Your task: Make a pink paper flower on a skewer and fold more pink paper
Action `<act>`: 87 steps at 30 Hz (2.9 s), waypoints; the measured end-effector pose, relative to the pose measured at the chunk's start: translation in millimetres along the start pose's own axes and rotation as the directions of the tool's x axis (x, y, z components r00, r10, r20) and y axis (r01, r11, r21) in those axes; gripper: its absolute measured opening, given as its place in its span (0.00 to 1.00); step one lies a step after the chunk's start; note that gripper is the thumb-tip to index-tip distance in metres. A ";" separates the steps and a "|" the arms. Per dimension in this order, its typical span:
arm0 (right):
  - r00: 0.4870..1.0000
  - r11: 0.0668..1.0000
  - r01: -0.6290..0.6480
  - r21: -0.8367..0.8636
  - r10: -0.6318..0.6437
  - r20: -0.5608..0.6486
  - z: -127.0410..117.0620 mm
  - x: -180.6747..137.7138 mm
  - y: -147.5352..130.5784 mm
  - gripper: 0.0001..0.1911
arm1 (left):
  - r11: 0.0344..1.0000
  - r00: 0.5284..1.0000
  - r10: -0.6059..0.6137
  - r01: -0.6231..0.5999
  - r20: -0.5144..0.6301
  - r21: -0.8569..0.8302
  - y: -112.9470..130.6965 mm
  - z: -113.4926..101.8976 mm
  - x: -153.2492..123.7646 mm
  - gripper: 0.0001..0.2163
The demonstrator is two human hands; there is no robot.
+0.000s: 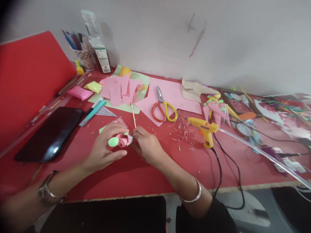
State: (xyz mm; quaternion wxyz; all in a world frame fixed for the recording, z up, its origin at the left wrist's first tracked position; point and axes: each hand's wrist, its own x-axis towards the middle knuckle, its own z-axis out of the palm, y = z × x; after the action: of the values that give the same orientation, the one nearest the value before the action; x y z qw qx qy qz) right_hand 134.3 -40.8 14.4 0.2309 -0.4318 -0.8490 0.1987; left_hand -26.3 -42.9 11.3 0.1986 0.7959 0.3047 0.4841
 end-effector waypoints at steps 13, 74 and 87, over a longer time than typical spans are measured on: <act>1.000 0.994 0.005 0.107 -0.007 0.024 -0.6 1.9 -1.4 0.04 | 0.999 0.999 -0.033 0.033 0.012 -0.006 1.7 -0.8 -0.4 0.09; 0.996 0.972 0.085 0.221 -0.089 0.007 9.2 4.9 6.3 0.05 | 0.987 0.972 -0.089 0.115 0.215 -0.110 -3.2 1.1 -3.2 0.13; 0.996 0.967 -0.003 0.256 -0.021 0.089 0.2 7.0 2.0 0.08 | 0.886 0.892 -0.427 0.445 0.150 -0.127 0.7 1.1 -0.2 0.16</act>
State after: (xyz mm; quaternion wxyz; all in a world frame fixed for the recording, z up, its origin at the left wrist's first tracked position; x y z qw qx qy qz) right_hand 131.9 -34.0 14.7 0.2467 -0.3851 -0.8277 0.3251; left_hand -25.2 -43.6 11.2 0.3822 0.7158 0.4244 0.4019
